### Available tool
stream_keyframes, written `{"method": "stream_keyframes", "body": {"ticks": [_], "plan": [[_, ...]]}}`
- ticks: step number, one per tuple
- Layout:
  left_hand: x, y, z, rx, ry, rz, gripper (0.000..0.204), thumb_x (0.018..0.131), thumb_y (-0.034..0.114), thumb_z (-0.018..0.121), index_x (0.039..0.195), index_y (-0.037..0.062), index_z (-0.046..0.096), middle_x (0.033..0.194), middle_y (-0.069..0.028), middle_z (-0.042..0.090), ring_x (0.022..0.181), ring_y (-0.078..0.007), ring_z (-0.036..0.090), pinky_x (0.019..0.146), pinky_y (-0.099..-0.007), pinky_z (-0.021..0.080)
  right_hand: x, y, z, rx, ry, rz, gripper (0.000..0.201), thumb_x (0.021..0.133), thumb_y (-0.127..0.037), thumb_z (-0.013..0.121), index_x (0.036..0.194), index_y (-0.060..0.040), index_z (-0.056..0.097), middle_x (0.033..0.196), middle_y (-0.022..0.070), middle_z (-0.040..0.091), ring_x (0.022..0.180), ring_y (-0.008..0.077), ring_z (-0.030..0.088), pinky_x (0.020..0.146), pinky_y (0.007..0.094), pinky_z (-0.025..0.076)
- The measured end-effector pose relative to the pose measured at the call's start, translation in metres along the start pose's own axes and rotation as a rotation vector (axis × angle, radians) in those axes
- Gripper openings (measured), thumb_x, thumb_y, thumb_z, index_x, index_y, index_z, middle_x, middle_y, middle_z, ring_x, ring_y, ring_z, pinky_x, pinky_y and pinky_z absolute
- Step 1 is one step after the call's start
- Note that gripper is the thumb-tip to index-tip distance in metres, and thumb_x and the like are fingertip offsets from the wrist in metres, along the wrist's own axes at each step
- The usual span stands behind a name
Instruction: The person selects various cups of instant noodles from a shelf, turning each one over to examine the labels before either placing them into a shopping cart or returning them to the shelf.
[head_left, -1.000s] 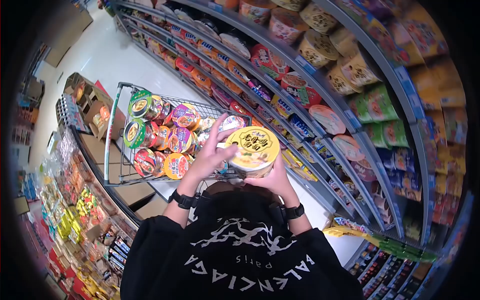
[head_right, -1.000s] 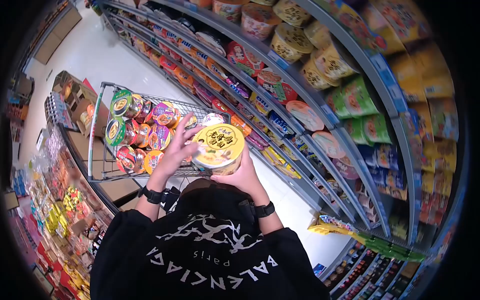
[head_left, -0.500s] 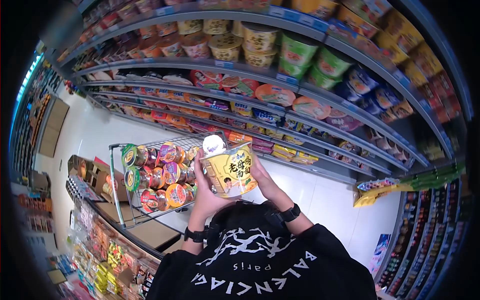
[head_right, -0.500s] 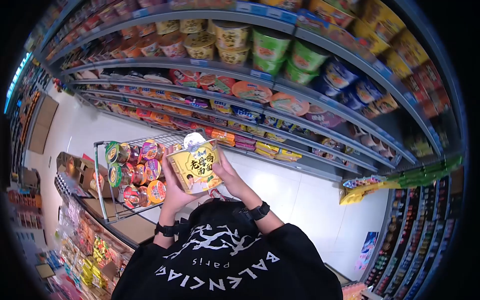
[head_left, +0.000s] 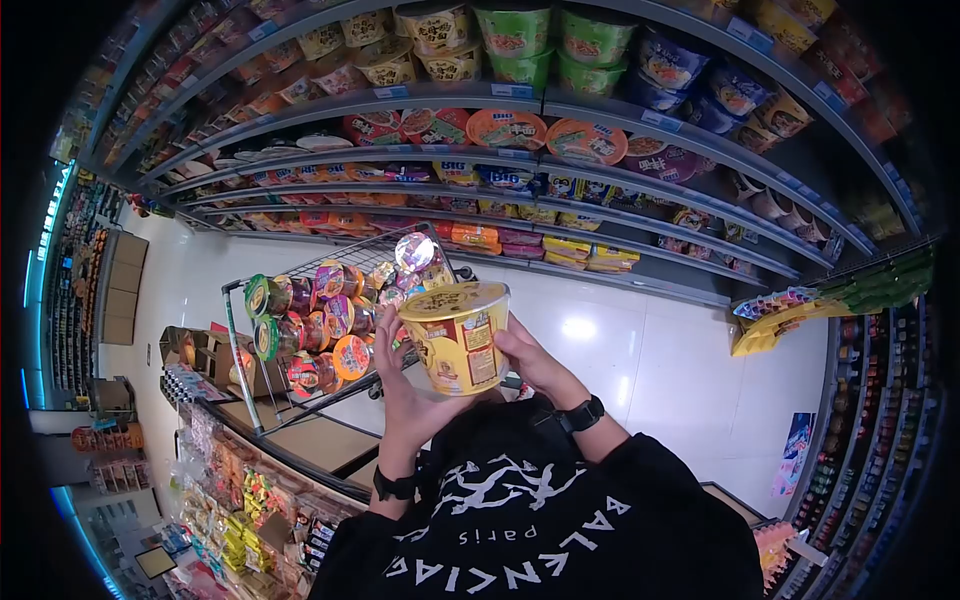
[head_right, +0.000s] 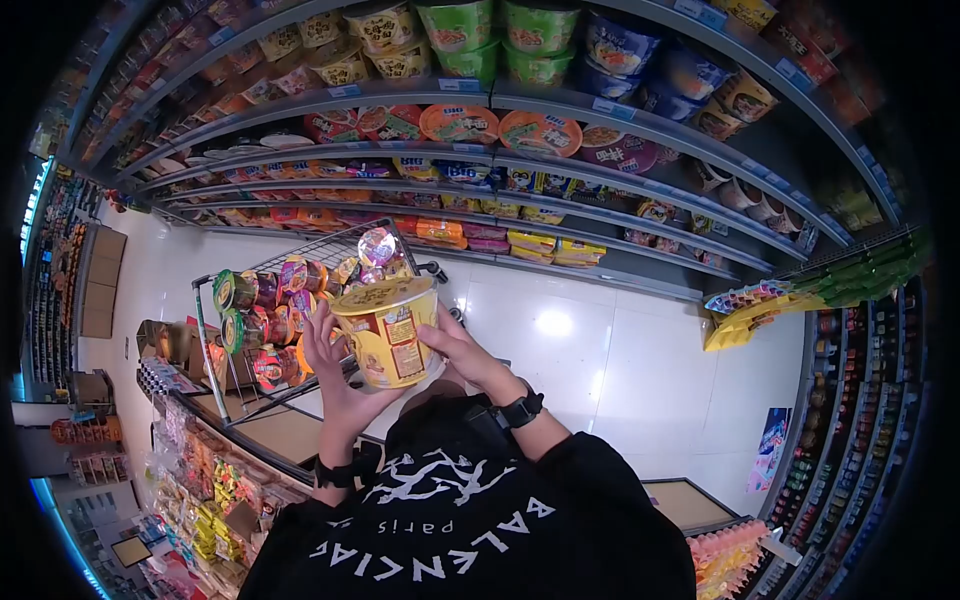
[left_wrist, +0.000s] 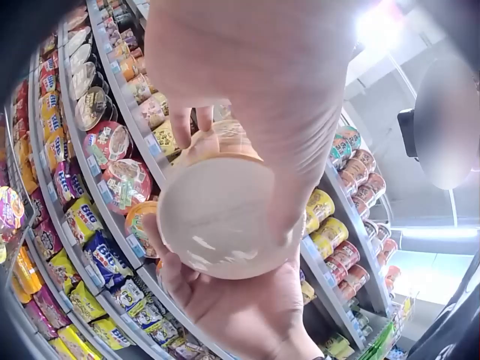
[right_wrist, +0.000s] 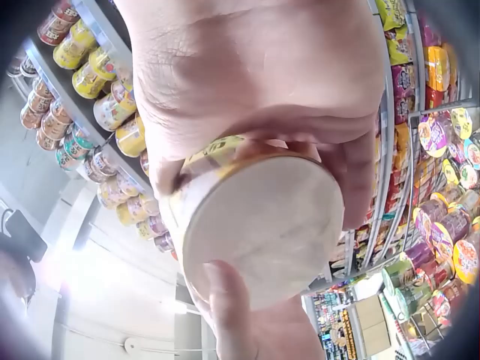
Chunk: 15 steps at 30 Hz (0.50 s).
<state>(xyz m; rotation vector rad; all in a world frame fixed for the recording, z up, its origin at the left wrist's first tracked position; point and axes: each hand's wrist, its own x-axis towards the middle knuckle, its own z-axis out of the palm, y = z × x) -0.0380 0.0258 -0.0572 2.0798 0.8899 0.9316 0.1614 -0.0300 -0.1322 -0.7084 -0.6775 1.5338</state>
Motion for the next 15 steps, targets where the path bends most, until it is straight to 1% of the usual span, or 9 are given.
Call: {"method": "stream_keyframes", "body": {"ticks": [1, 2, 6, 9, 10, 11, 13, 14, 15], "plan": [[-0.001, 0.002, 0.001, -0.067, 0.031, -0.002, 0.146, 0.058, 0.029, 0.103, 0.165, 0.0101, 0.005, 0.168, -0.0186, 0.021, 0.149, -0.0353, 0.037, 0.116, -0.0502, 0.041, -0.003, 0.004, -0.002, 0.167, -0.006, 0.059, 0.086, 0.105, -0.040, 0.062, 0.167, -0.0072, 0.011, 0.164, 0.0128, 0.037, 0.145, 0.0219, 0.045, 0.118, 0.0376, 0.040], [-0.002, 0.006, 0.001, -0.123, 0.001, -0.085, 0.151, 0.056, 0.029, 0.104, 0.165, 0.0098, 0.002, 0.169, -0.0191, 0.020, 0.150, -0.0344, 0.037, 0.119, -0.0489, 0.039, -0.007, 0.006, -0.003, 0.121, 0.003, 0.054, 0.078, 0.107, -0.048, 0.056, 0.165, -0.0059, 0.023, 0.159, 0.0134, 0.045, 0.143, 0.0209, 0.049, 0.117, 0.0373, 0.043], [-0.005, 0.015, 0.006, -0.295, -0.011, -0.138, 0.154, 0.054, 0.028, 0.105, 0.166, 0.0053, 0.001, 0.169, -0.0208, 0.021, 0.150, -0.0339, 0.038, 0.121, -0.0454, 0.037, -0.014, 0.000, 0.003, 0.063, 0.042, 0.106, 0.069, 0.110, -0.056, 0.042, 0.149, 0.0008, 0.051, 0.142, 0.0124, 0.063, 0.130, 0.0180, 0.059, 0.113, 0.0324, 0.045], [-0.005, 0.017, 0.002, -0.253, -0.018, -0.145, 0.155, 0.054, 0.029, 0.105, 0.166, 0.0053, 0.000, 0.168, -0.0201, 0.023, 0.149, -0.0324, 0.039, 0.120, -0.0443, 0.039, -0.007, -0.008, 0.003, 0.009, 0.149, 0.086, 0.068, 0.112, -0.055, 0.038, 0.145, 0.0016, 0.055, 0.140, 0.0124, 0.065, 0.123, 0.0168, 0.063, 0.108, 0.0319, 0.048], [-0.006, 0.018, 0.001, -0.216, 0.021, -0.106, 0.143, 0.058, 0.029, 0.103, 0.165, 0.0051, 0.011, 0.164, -0.0193, 0.031, 0.147, -0.0338, 0.041, 0.117, -0.0445, 0.042, -0.008, -0.015, 0.002, -0.018, 0.187, 0.076, 0.056, 0.113, -0.045, 0.044, 0.138, 0.0021, 0.062, 0.130, 0.0109, 0.070, 0.117, 0.0141, 0.065, 0.103, 0.0293, 0.050], [-0.004, 0.019, 0.000, -0.214, 0.024, -0.099, 0.143, 0.058, 0.029, 0.103, 0.165, 0.0051, 0.011, 0.164, -0.0193, 0.031, 0.147, -0.0338, 0.041, 0.117, -0.0445, 0.042, -0.005, -0.017, 0.001, -0.021, 0.183, 0.071, 0.056, 0.113, -0.045, 0.044, 0.138, 0.0021, 0.062, 0.130, 0.0109, 0.070, 0.117, 0.0141, 0.065, 0.103, 0.0293, 0.050], [0.001, 0.025, -0.005, 0.207, -0.012, -0.072, 0.130, 0.058, 0.025, 0.101, 0.162, 0.0069, 0.025, 0.161, -0.0191, 0.036, 0.144, -0.0363, 0.043, 0.115, -0.0476, 0.041, 0.001, -0.020, -0.002, -0.365, 0.376, -0.062, 0.044, 0.111, -0.033, 0.054, 0.131, 0.0036, 0.066, 0.121, 0.0091, 0.073, 0.113, 0.0129, 0.065, 0.100, 0.0271, 0.050], [0.009, 0.036, -0.005, 0.356, -0.012, -0.027, 0.114, 0.059, 0.019, 0.097, 0.156, 0.0058, 0.039, 0.155, -0.0184, 0.044, 0.139, -0.0388, 0.045, 0.111, -0.0492, 0.041, 0.002, -0.031, 0.005, -0.291, 0.394, -0.016, 0.041, 0.108, -0.023, 0.060, 0.137, 0.0047, 0.060, 0.119, 0.0083, 0.071, 0.114, 0.0130, 0.064, 0.100, 0.0266, 0.049], [0.011, 0.038, -0.004, 0.356, 0.000, -0.025, 0.114, 0.059, 0.019, 0.097, 0.156, 0.0058, 0.039, 0.155, -0.0184, 0.044, 0.139, -0.0388, 0.045, 0.111, -0.0492, 0.041, 0.001, -0.041, 0.011, -0.299, 0.385, -0.021, 0.041, 0.108, -0.023, 0.060, 0.137, 0.0047, 0.060, 0.119, 0.0083, 0.071, 0.114, 0.0130, 0.064, 0.100, 0.0266, 0.049]]}}
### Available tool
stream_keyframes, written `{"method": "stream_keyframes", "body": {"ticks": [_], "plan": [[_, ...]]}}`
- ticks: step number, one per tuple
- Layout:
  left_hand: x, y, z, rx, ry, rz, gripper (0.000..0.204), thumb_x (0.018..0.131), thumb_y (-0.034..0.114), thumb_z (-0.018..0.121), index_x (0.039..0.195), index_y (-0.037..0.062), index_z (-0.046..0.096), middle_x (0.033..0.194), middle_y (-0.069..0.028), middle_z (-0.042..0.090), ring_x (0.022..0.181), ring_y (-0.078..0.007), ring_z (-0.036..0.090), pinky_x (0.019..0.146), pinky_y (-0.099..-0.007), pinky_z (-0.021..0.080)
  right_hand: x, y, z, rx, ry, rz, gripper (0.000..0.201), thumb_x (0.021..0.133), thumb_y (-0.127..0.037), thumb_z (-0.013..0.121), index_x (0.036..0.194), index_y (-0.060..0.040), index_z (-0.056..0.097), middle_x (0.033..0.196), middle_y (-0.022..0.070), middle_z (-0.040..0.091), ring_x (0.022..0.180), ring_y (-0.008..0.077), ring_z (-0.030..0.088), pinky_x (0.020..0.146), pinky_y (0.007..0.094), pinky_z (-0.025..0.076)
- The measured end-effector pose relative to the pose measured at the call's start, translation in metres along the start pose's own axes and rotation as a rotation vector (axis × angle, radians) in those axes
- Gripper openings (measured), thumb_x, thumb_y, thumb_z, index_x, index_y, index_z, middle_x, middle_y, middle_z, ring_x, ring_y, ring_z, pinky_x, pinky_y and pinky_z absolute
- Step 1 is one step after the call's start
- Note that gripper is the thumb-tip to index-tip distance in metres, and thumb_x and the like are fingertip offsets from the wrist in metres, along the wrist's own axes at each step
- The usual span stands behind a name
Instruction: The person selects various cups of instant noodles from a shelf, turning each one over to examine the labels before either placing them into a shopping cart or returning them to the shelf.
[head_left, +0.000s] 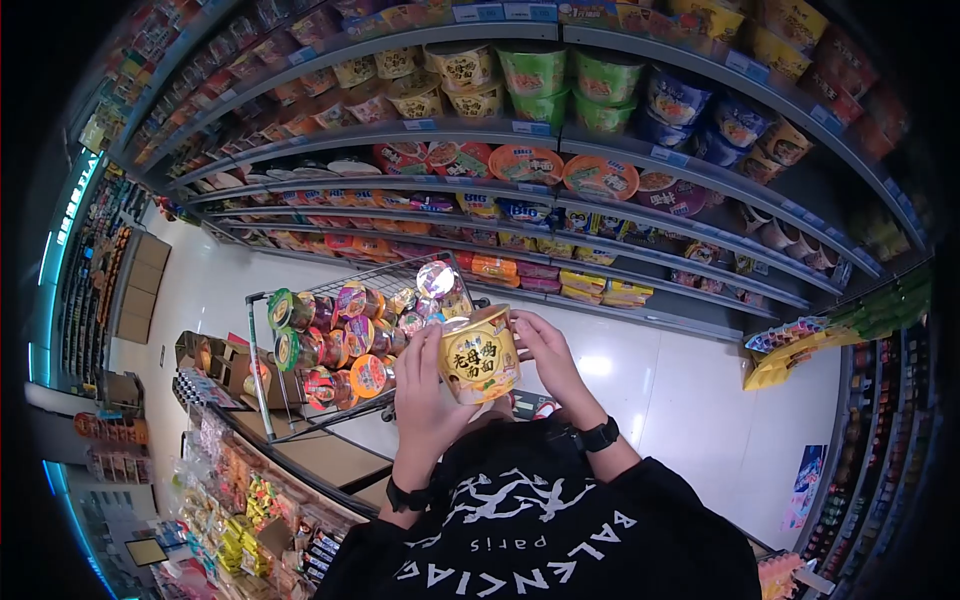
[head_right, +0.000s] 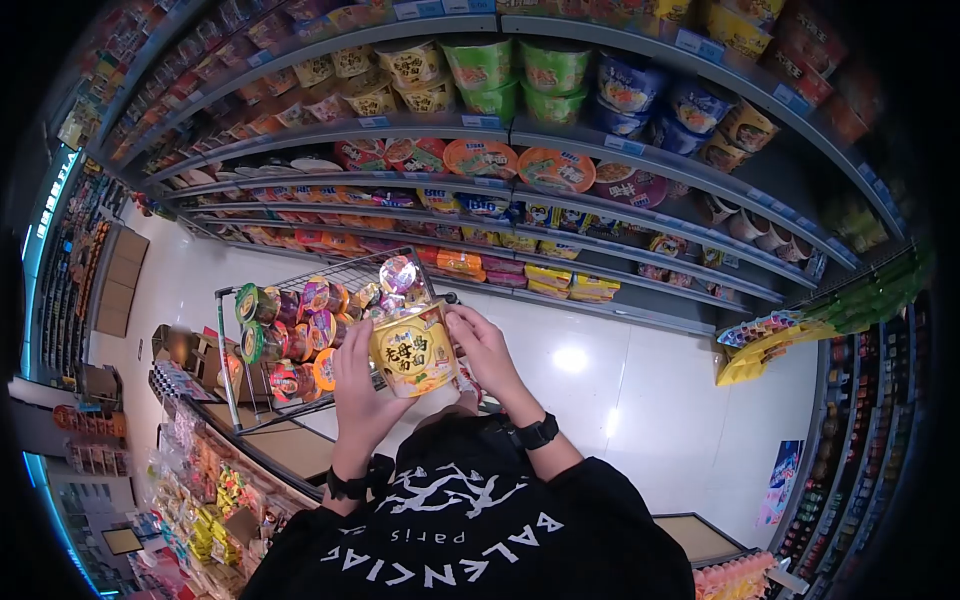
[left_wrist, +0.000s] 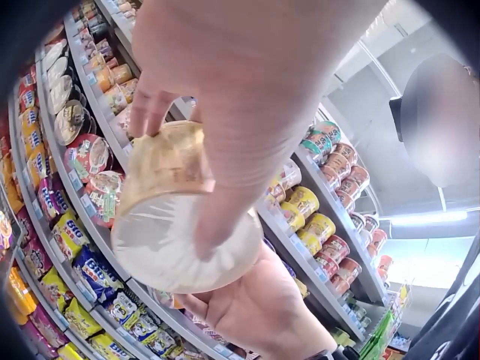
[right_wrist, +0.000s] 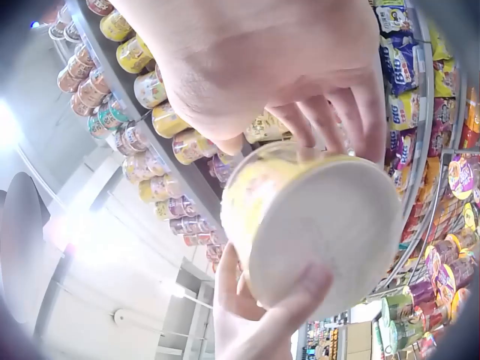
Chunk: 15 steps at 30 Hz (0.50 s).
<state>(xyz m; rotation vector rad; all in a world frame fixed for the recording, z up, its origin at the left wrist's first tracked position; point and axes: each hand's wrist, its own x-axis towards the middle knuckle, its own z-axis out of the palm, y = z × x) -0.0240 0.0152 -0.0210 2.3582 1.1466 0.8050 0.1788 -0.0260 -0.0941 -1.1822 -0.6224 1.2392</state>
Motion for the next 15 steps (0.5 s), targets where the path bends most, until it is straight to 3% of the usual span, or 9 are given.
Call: {"method": "stream_keyframes", "body": {"ticks": [2, 4, 6, 12, 14, 15], "plan": [[0.003, 0.004, -0.001, 0.156, -0.044, 0.015, 0.113, 0.057, 0.016, 0.096, 0.155, 0.0055, 0.041, 0.152, -0.0175, 0.047, 0.139, -0.0405, 0.045, 0.112, -0.0505, 0.040, -0.003, -0.013, 0.006, 0.127, -0.137, 0.006, 0.054, 0.106, -0.026, 0.064, 0.149, 0.0034, 0.048, 0.126, 0.0105, 0.067, 0.119, 0.0146, 0.062, 0.101, 0.0289, 0.050], [0.006, 0.004, -0.004, 0.130, -0.030, 0.007, 0.107, 0.058, 0.015, 0.094, 0.153, 0.0072, 0.044, 0.154, -0.0170, 0.046, 0.141, -0.0411, 0.043, 0.115, -0.0521, 0.037, 0.002, -0.004, 0.011, 0.118, -0.190, -0.041, 0.061, 0.103, -0.025, 0.068, 0.151, 0.0026, 0.044, 0.131, 0.0114, 0.064, 0.121, 0.0154, 0.061, 0.103, 0.0301, 0.050], [0.006, -0.005, -0.004, 0.026, 0.000, 0.133, 0.101, 0.060, 0.011, 0.093, 0.150, 0.0084, 0.047, 0.154, -0.0182, 0.045, 0.142, -0.0420, 0.043, 0.115, -0.0519, 0.038, 0.008, 0.001, 0.018, 0.108, -0.276, -0.123, 0.077, 0.096, -0.022, 0.077, 0.156, 0.0008, 0.035, 0.141, 0.0132, 0.058, 0.126, 0.0169, 0.059, 0.107, 0.0326, 0.049], [0.014, -0.013, -0.005, -0.110, 0.175, 0.193, 0.090, 0.067, 0.010, 0.095, 0.145, 0.0066, 0.051, 0.148, -0.0187, 0.050, 0.134, -0.0364, 0.055, 0.112, -0.0462, 0.046, 0.026, 0.010, 0.021, 0.421, -0.236, -0.020, 0.066, 0.097, -0.020, 0.073, 0.152, -0.0007, 0.042, 0.138, 0.0098, 0.061, 0.125, 0.0173, 0.061, 0.110, 0.0328, 0.048], [0.021, -0.015, -0.003, -0.380, 0.154, -0.094, 0.099, 0.065, 0.012, 0.097, 0.149, 0.0069, 0.047, 0.149, -0.0168, 0.050, 0.136, -0.0323, 0.054, 0.112, -0.0449, 0.046, 0.030, 0.014, 0.021, 0.517, -0.291, 0.002, 0.066, 0.099, -0.031, 0.070, 0.151, -0.0007, 0.043, 0.140, 0.0115, 0.061, 0.128, 0.0193, 0.061, 0.112, 0.0346, 0.047], [0.021, -0.029, 0.002, -0.466, 0.055, -0.162, 0.120, 0.062, 0.013, 0.099, 0.160, 0.0088, 0.030, 0.154, -0.0151, 0.045, 0.139, -0.0295, 0.051, 0.115, -0.0439, 0.045, 0.033, 0.017, 0.019, 0.493, -0.335, 0.032, 0.072, 0.098, -0.042, 0.069, 0.151, -0.0013, 0.043, 0.143, 0.0121, 0.060, 0.130, 0.0213, 0.060, 0.114, 0.0376, 0.046]]}}
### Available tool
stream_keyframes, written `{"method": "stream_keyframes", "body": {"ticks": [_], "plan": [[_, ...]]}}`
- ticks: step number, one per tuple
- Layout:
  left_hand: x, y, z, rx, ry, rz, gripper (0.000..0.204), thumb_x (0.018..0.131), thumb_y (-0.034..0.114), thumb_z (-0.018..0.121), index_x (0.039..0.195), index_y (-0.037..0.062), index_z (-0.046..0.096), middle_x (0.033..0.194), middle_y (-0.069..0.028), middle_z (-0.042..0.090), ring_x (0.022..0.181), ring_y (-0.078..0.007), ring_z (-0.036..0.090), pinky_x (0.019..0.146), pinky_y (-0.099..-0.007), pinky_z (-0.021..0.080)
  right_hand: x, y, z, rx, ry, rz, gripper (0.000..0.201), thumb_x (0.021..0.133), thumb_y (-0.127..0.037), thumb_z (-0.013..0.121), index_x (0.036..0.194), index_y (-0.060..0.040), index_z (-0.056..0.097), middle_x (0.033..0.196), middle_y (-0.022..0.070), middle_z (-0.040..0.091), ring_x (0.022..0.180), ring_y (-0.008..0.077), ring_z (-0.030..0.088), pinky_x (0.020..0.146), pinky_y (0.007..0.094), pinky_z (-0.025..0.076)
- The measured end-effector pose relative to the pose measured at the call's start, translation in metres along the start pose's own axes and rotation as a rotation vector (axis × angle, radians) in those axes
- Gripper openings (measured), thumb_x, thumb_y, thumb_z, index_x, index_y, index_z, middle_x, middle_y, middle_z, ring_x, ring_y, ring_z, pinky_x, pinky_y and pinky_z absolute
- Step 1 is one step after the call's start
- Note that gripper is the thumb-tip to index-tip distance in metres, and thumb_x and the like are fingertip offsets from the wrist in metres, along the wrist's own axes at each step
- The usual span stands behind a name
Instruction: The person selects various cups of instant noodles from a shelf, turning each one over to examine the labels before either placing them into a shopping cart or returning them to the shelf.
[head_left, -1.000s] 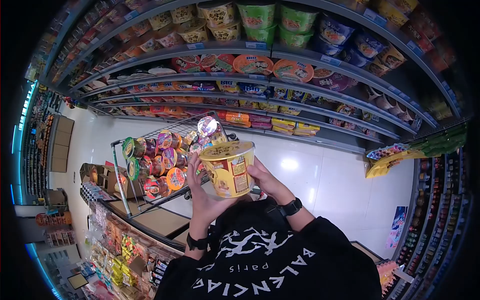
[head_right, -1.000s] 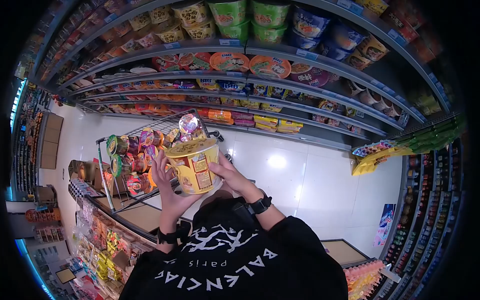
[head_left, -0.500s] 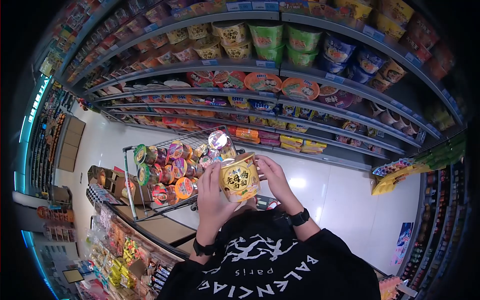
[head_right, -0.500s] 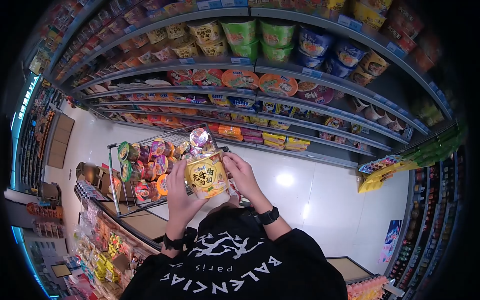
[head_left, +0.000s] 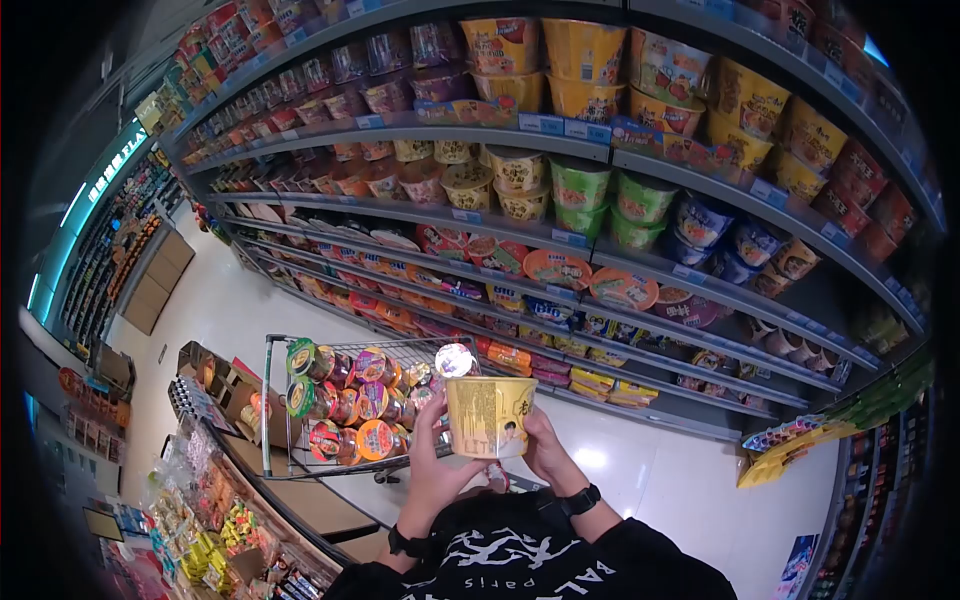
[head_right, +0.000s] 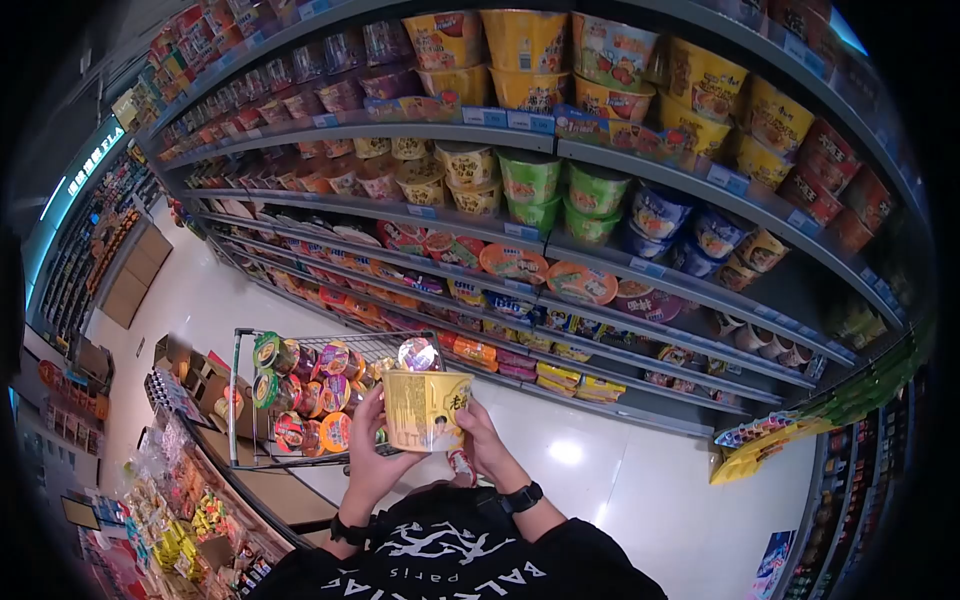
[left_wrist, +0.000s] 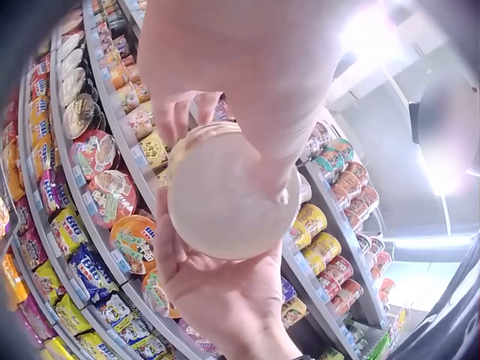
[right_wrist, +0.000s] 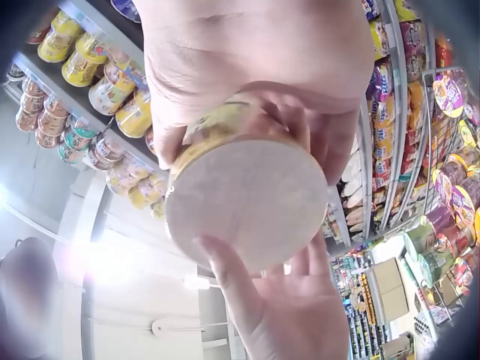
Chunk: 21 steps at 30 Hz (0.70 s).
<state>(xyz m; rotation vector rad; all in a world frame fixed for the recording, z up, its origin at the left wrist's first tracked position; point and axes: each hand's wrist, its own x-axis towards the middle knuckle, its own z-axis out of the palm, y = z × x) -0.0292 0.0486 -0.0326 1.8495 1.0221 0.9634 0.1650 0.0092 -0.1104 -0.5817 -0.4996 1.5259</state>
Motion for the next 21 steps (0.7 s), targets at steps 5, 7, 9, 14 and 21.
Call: {"method": "stream_keyframes", "body": {"ticks": [5, 7, 9, 14, 21], "plan": [[0.006, -0.015, -0.002, -0.464, -0.118, -0.178, 0.150, 0.056, 0.013, 0.103, 0.165, 0.0117, -0.001, 0.162, -0.0160, 0.033, 0.148, -0.0301, 0.042, 0.120, -0.0443, 0.040, 0.018, 0.009, -0.011, -0.069, -0.149, 0.090, 0.082, 0.097, -0.057, 0.066, 0.154, -0.0028, 0.044, 0.153, 0.0120, 0.054, 0.141, 0.0221, 0.051, 0.119, 0.0399, 0.039], [0.009, -0.023, -0.002, -0.307, 0.012, -0.021, 0.149, 0.057, 0.014, 0.103, 0.165, 0.0116, 0.001, 0.162, -0.0163, 0.033, 0.148, -0.0309, 0.041, 0.120, -0.0443, 0.041, 0.029, 0.005, -0.002, -0.097, -0.124, 0.059, 0.080, 0.099, -0.050, 0.065, 0.157, -0.0027, 0.038, 0.156, 0.0121, 0.049, 0.144, 0.0222, 0.047, 0.121, 0.0392, 0.035], [0.019, -0.029, -0.005, -0.263, 0.077, 0.068, 0.143, 0.060, 0.016, 0.102, 0.165, 0.0107, 0.006, 0.160, -0.0172, 0.036, 0.146, -0.0310, 0.044, 0.118, -0.0445, 0.042, 0.039, -0.002, 0.007, -0.119, -0.091, 0.036, 0.080, 0.100, -0.044, 0.065, 0.160, -0.0026, 0.032, 0.159, 0.0122, 0.045, 0.147, 0.0223, 0.043, 0.124, 0.0385, 0.030], [0.035, -0.024, -0.013, 0.163, 0.214, 0.190, 0.104, 0.066, 0.014, 0.097, 0.153, 0.0081, 0.041, 0.152, -0.0186, 0.046, 0.139, -0.0346, 0.052, 0.109, -0.0439, 0.050, 0.059, 0.001, 0.005, -0.227, -0.111, -0.079, 0.093, 0.093, -0.043, 0.074, 0.163, -0.0054, 0.025, 0.159, 0.0128, 0.043, 0.147, 0.0245, 0.043, 0.122, 0.0395, 0.032], [0.049, -0.025, -0.027, 0.262, 0.220, 0.317, 0.101, 0.061, 0.019, 0.097, 0.149, 0.0085, 0.049, 0.152, -0.0192, 0.047, 0.143, -0.0394, 0.046, 0.118, -0.0484, 0.042, 0.072, -0.001, -0.018, 0.247, -0.162, 0.151, 0.106, 0.087, -0.075, 0.065, 0.160, -0.0047, 0.034, 0.154, 0.0195, 0.052, 0.137, 0.0335, 0.057, 0.114, 0.0498, 0.048]]}}
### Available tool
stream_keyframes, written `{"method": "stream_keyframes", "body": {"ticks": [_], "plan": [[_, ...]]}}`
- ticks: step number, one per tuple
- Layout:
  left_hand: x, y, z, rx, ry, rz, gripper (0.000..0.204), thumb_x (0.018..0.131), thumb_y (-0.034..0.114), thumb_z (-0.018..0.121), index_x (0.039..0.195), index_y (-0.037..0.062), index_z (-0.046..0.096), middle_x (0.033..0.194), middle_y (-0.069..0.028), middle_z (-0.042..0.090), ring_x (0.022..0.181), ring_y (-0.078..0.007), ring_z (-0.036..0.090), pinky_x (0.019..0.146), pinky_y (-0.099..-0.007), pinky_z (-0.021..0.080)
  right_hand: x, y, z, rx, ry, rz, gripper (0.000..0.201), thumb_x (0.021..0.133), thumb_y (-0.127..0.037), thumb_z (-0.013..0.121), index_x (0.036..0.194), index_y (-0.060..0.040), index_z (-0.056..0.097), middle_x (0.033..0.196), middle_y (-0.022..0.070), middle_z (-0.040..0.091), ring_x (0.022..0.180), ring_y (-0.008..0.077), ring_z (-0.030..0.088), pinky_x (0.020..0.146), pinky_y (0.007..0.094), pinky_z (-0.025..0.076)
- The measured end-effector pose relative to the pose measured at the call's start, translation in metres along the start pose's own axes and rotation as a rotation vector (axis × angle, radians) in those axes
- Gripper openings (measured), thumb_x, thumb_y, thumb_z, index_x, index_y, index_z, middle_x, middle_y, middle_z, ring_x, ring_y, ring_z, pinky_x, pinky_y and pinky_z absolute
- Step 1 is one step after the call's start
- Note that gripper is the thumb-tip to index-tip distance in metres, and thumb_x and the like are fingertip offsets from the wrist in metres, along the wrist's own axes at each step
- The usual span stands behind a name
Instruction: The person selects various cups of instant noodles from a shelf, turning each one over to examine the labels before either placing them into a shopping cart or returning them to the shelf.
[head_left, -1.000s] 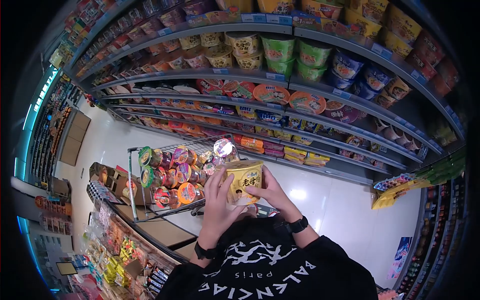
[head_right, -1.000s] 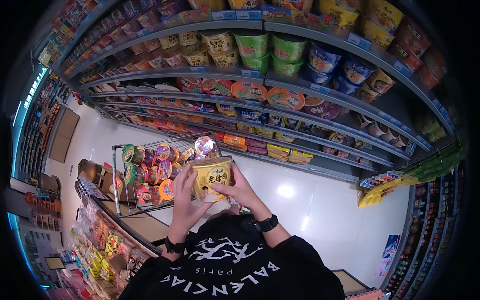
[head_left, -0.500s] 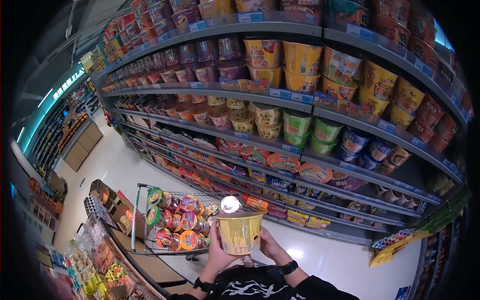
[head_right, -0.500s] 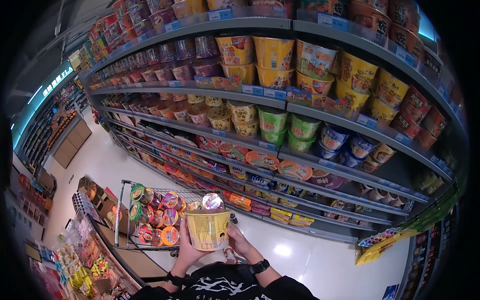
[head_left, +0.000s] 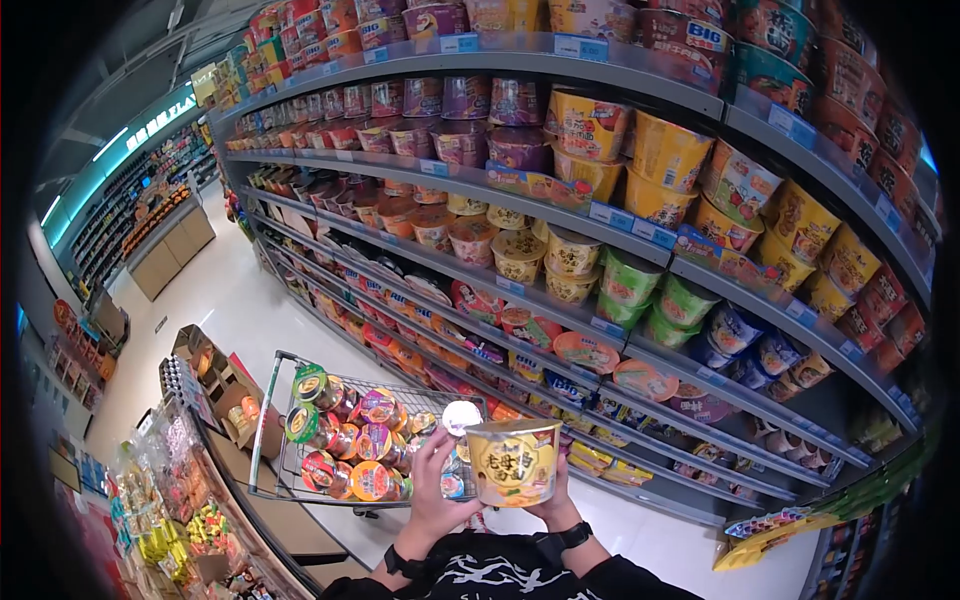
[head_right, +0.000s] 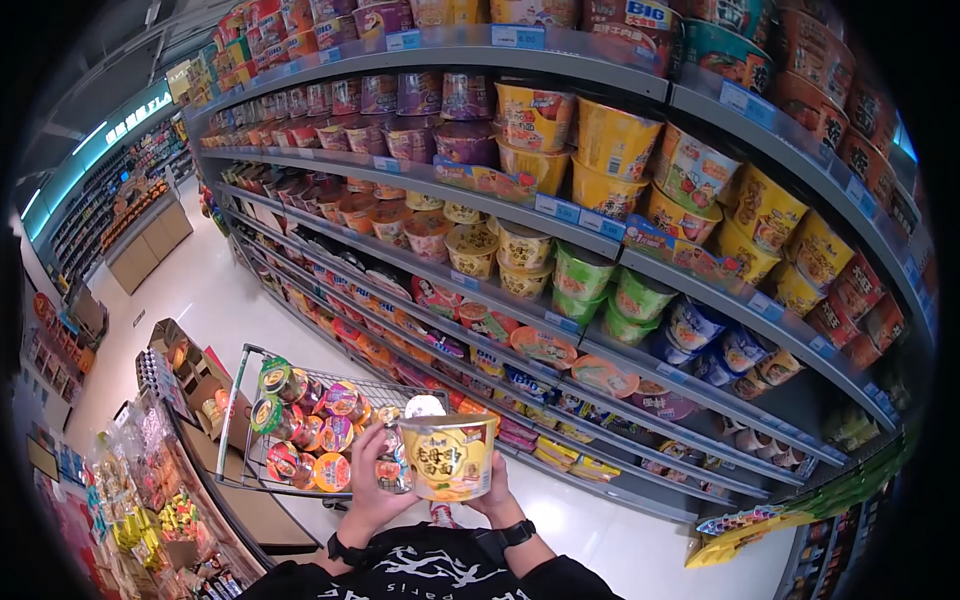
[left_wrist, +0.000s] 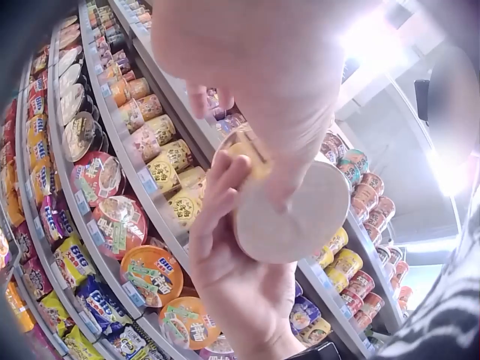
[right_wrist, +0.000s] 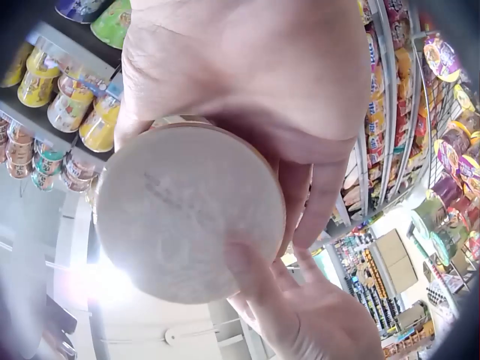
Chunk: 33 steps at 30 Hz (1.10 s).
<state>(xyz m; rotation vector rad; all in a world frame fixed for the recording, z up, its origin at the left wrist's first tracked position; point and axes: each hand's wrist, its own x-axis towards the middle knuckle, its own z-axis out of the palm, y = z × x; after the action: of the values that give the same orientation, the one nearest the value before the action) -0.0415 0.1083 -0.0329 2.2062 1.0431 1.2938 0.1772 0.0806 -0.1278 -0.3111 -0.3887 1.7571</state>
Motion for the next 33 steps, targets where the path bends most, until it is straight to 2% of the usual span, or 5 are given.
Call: {"method": "stream_keyframes", "body": {"ticks": [3, 9, 15, 23, 33], "plan": [[0.012, 0.000, 0.001, -0.176, -0.155, -0.166, 0.126, 0.059, 0.025, 0.099, 0.160, 0.0028, 0.027, 0.157, -0.0200, 0.042, 0.145, -0.0385, 0.043, 0.118, -0.0462, 0.041, 0.007, -0.006, -0.010, -0.138, 0.042, 0.031, 0.104, 0.091, -0.081, 0.053, 0.160, -0.0047, 0.036, 0.156, 0.0196, 0.051, 0.139, 0.0340, 0.055, 0.114, 0.0494, 0.048], [0.019, -0.013, -0.003, -0.095, -0.046, -0.162, 0.112, 0.058, 0.023, 0.098, 0.152, 0.0065, 0.040, 0.150, -0.0183, 0.047, 0.141, -0.0376, 0.046, 0.115, -0.0470, 0.043, 0.037, -0.029, 0.013, -0.423, 0.076, -0.087, 0.071, 0.108, -0.046, 0.047, 0.162, -0.0019, 0.033, 0.162, 0.0138, 0.045, 0.149, 0.0249, 0.042, 0.125, 0.0397, 0.030], [0.028, -0.011, -0.005, 0.086, -0.163, 0.112, 0.106, 0.060, 0.027, 0.099, 0.149, 0.0117, 0.044, 0.152, -0.0204, 0.044, 0.145, -0.0432, 0.042, 0.118, -0.0535, 0.039, 0.036, -0.027, 0.037, -0.579, 0.075, -0.011, 0.103, 0.082, -0.029, 0.085, 0.162, -0.0021, 0.024, 0.158, 0.0133, 0.045, 0.144, 0.0237, 0.047, 0.122, 0.0386, 0.035], [0.023, -0.017, 0.007, -0.303, -0.258, -0.336, 0.122, 0.067, 0.029, 0.099, 0.161, 0.0024, 0.025, 0.157, -0.0210, 0.045, 0.141, -0.0342, 0.051, 0.116, -0.0440, 0.043, 0.027, -0.033, 0.051, -0.958, 0.176, -0.037, 0.123, 0.051, -0.009, 0.104, 0.153, -0.0021, 0.034, 0.149, 0.0142, 0.051, 0.138, 0.0238, 0.052, 0.115, 0.0435, 0.047], [0.028, -0.025, 0.004, -0.084, 0.081, -0.001, 0.102, 0.067, 0.019, 0.095, 0.152, 0.0116, 0.040, 0.155, -0.0221, 0.046, 0.139, -0.0448, 0.049, 0.116, -0.0518, 0.042, 0.034, -0.042, 0.075, -1.218, -0.027, -0.267, 0.131, 0.058, -0.018, 0.103, 0.162, -0.0044, 0.025, 0.164, 0.0140, 0.038, 0.147, 0.0245, 0.044, 0.122, 0.0424, 0.036]]}}
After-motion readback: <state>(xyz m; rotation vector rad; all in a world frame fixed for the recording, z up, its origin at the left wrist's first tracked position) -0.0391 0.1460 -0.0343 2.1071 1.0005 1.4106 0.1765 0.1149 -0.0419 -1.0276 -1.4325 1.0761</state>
